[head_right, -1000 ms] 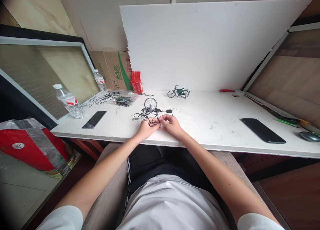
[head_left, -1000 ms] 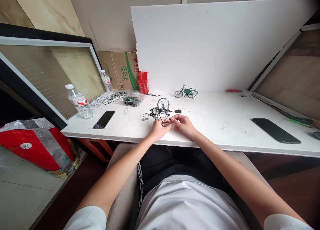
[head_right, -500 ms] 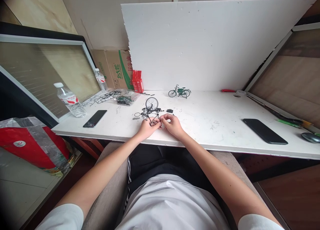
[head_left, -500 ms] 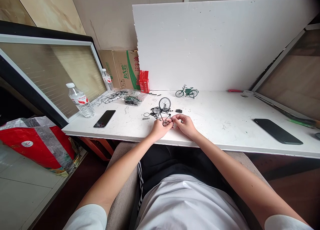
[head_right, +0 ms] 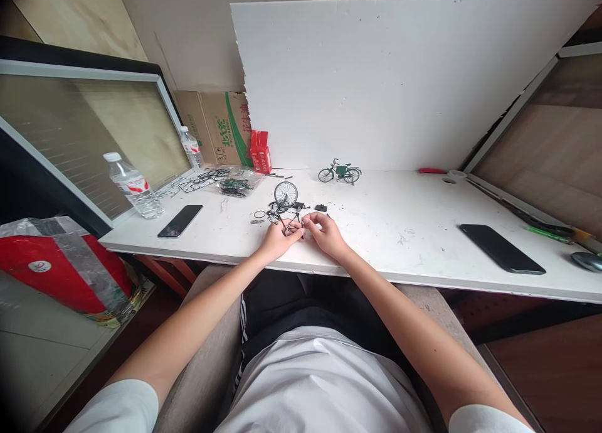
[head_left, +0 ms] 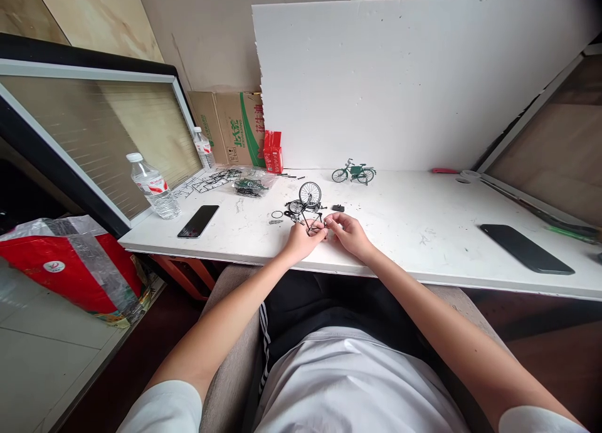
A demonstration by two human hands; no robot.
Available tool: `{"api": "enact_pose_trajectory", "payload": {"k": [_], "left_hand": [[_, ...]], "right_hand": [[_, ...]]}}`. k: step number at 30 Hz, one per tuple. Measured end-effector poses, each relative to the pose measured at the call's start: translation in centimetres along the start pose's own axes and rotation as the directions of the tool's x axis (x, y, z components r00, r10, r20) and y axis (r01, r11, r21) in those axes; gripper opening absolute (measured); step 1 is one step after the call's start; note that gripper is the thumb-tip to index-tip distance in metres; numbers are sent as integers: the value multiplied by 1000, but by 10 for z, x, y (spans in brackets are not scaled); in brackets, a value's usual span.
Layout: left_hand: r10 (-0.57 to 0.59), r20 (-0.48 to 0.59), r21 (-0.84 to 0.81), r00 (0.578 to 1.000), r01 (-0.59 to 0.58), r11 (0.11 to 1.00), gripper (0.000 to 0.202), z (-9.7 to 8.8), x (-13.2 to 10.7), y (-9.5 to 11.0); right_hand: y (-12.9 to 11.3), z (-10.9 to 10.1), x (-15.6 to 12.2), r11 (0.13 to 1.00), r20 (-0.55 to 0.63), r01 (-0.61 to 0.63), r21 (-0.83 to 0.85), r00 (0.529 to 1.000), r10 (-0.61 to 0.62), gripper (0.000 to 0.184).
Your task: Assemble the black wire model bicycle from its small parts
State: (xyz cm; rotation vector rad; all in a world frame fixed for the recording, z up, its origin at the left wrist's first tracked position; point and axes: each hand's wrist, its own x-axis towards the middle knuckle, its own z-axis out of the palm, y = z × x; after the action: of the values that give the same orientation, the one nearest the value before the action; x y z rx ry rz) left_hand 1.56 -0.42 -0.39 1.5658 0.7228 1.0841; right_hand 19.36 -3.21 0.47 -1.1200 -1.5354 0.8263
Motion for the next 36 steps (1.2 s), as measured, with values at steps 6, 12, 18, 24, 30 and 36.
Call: {"api": "enact_pose_trajectory", "payload": {"k": [6, 12, 18, 24, 30, 36], "left_hand": [[25, 20, 1, 999, -25, 1000, 15, -2, 2, -4], [0, 21, -17, 1000, 0, 1000, 20, -3, 2, -5], [-37, 17, -48, 999, 38, 998, 24, -3, 1, -2], [-54, 34, -34, 998, 55, 998, 25, -3, 2, -5], [-53, 23, -44, 998, 54, 998, 21, -3, 2, -6], [-49, 23, -24, 999, 49, 999, 23, -2, 1, -2]], "right_hand": [[-3, 0, -1, 1000, 12, 14, -28, 1000, -14, 43], [-3, -1, -2, 996, -10, 28, -88, 1000, -29, 45], [-2, -2, -1, 991, -14, 54, -122, 998, -56, 45], [-4, -1, -2, 992, -9, 48, -116, 999, -49, 43], [-8, 0, -2, 995, -11, 16, -97, 1000, -17, 44], [-7, -2, -1, 998, 2, -16, -66, 1000, 16, 47]]}}
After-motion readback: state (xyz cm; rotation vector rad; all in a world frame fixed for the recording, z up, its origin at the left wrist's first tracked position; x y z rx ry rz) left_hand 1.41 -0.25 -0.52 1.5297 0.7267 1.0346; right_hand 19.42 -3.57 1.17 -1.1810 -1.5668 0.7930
